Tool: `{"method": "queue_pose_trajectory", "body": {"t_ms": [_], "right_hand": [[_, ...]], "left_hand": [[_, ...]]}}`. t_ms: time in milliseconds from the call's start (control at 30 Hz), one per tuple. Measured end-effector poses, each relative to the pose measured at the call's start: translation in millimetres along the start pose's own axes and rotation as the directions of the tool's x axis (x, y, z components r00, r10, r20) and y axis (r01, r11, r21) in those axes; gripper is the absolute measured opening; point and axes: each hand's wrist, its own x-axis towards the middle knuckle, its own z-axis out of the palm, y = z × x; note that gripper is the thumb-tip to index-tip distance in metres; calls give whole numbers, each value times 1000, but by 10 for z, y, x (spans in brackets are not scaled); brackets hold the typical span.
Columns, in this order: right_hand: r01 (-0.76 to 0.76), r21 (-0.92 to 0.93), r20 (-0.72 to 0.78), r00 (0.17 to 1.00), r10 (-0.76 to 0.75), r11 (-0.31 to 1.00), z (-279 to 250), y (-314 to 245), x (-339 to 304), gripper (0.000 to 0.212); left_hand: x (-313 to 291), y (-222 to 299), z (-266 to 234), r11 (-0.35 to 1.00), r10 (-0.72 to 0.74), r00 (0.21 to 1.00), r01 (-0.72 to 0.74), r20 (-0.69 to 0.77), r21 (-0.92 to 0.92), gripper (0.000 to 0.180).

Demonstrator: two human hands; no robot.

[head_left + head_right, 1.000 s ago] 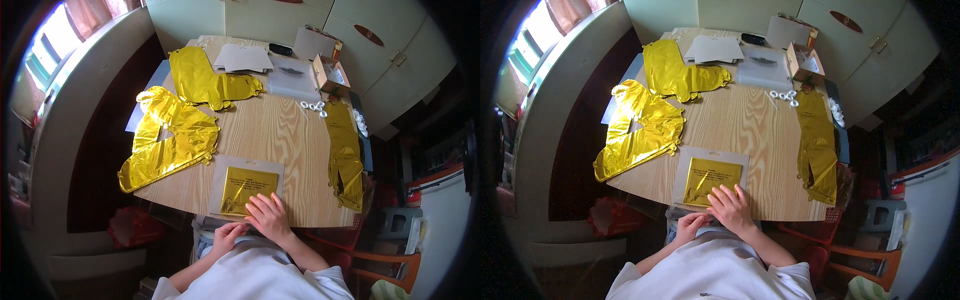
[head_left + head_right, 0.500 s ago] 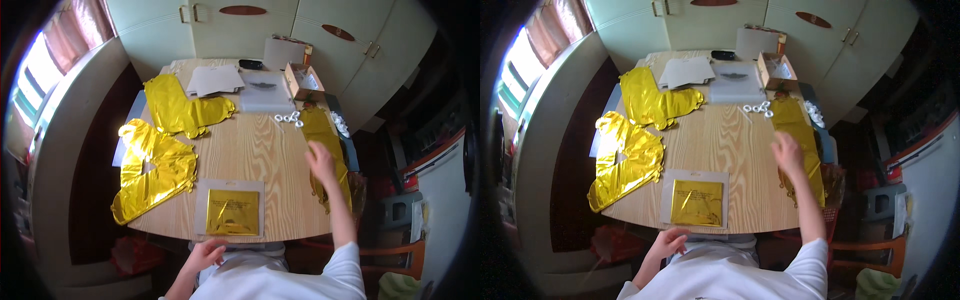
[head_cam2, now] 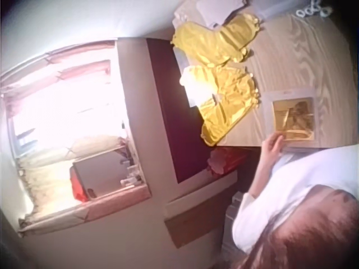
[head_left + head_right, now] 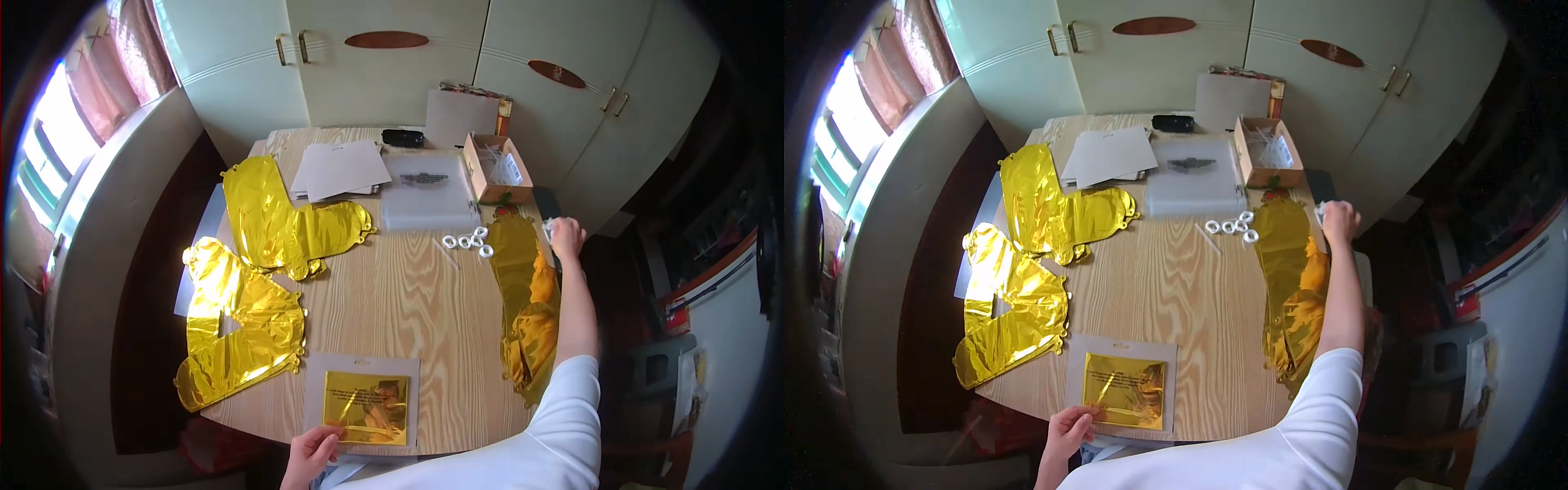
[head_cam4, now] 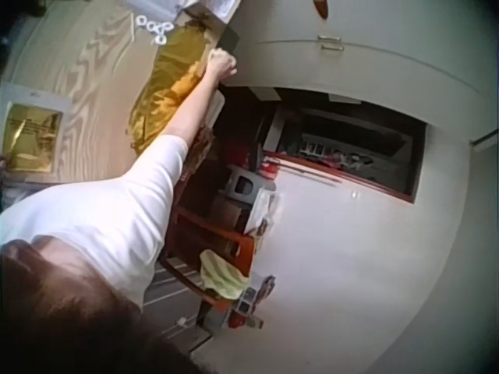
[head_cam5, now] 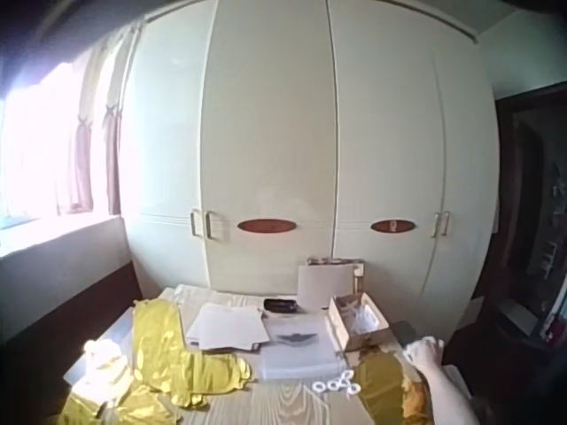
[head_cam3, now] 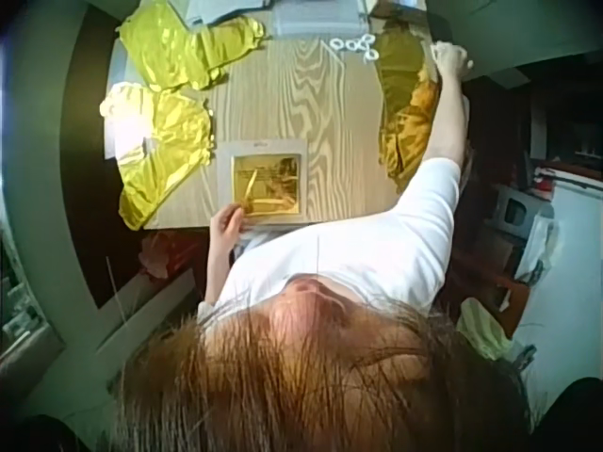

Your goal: Manually packaging gold foil decorations or balloons into plastic sleeves with cardboard inserts.

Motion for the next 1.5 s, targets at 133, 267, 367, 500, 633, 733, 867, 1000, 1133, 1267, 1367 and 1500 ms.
{"method": "queue_pose_trajectory", "body": {"t_ms": [133,267,367,500,633,733,867,1000,1133,1267,1367,1500], "right_hand": [[91,240,-283,959,-20,966,-263,-31,4,16],[238,444,-421,907,-34,864,-695,-369,-271,20],[252,467,-442,897,-23,848,-926,-324,-446,26],[300,615,-438,899,-1,729,-1408,-633,-849,34],[211,841,-243,970,0,498,-1751,-1447,-1849,27],[-26,988,66,962,-265,150,-1968,-1949,-2805,10],[388,870,-148,795,-589,305,-1971,-2193,-3717,19],[541,756,-279,775,-568,367,-1934,-2208,-4069,29],[492,761,-166,778,-606,423,-2031,-2212,-4239,46],[416,824,-123,795,-595,386,-1973,-2250,-4393,50],[466,790,-170,790,-589,398,-1969,-2323,-4424,40],[495,787,-198,769,-608,369,-1986,-2452,-4423,23]], "left_hand": [[54,38,34,1000,12,1000,-12,5,0,18],[54,43,88,998,55,998,-55,38,-15,18],[34,83,119,996,86,990,-84,110,-17,18],[-30,49,107,998,68,988,-68,136,-5,19],[44,70,331,986,136,956,-106,259,-125,25],[148,136,600,946,149,830,38,538,-322,45],[196,8,866,620,426,679,262,598,-740,58],[60,-53,756,757,212,806,222,553,-614,46],[76,-257,622,799,249,832,113,496,-591,30],[-22,-234,583,860,316,876,-101,365,-501,17],[-93,-141,488,884,300,903,-142,307,-445,11],[-130,-205,339,893,278,942,-182,187,-411,4]]}}
